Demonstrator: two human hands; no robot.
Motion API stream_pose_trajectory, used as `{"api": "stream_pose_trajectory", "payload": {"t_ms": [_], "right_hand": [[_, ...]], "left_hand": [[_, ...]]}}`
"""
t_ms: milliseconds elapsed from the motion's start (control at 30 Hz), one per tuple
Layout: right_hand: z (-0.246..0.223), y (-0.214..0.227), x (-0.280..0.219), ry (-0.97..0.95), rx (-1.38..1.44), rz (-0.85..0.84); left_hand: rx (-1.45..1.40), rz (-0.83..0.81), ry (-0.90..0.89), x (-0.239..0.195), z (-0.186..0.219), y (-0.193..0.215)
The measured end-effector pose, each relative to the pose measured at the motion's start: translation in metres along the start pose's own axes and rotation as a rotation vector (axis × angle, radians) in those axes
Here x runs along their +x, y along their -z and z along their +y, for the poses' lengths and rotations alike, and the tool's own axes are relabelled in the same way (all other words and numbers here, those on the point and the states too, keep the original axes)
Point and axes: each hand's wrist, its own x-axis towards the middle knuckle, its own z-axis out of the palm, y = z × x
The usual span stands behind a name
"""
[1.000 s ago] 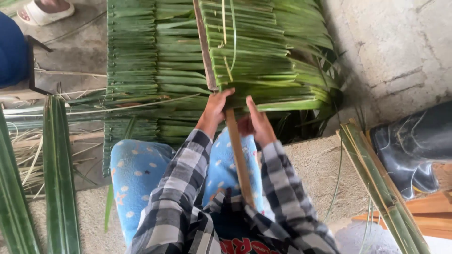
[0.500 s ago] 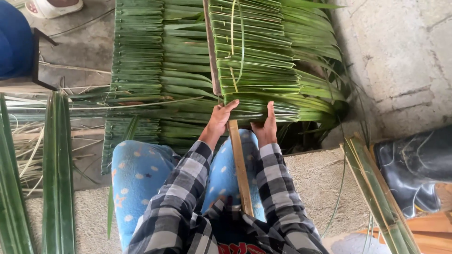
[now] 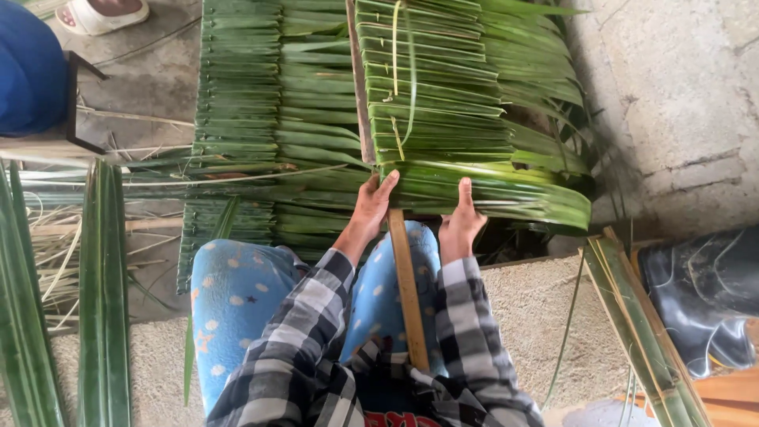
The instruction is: Weaving palm leaves onto a wooden frame to create a thatched panel
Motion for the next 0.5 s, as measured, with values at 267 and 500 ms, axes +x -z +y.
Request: {"api": "stream_pose_trajectory", "payload": {"t_ms": [267,500], "right_hand": [[0.008,-0.029,0.001,-0.116,0.23,0.014],[0.029,-0.029,0.057,-0.097,0.185,0.031]], "left_hand": [[0.156,-0.006,0.011,0.026,-0.022,0.005],[0.187,0.084,0.171,0.042,-0.021,0.016]]}}
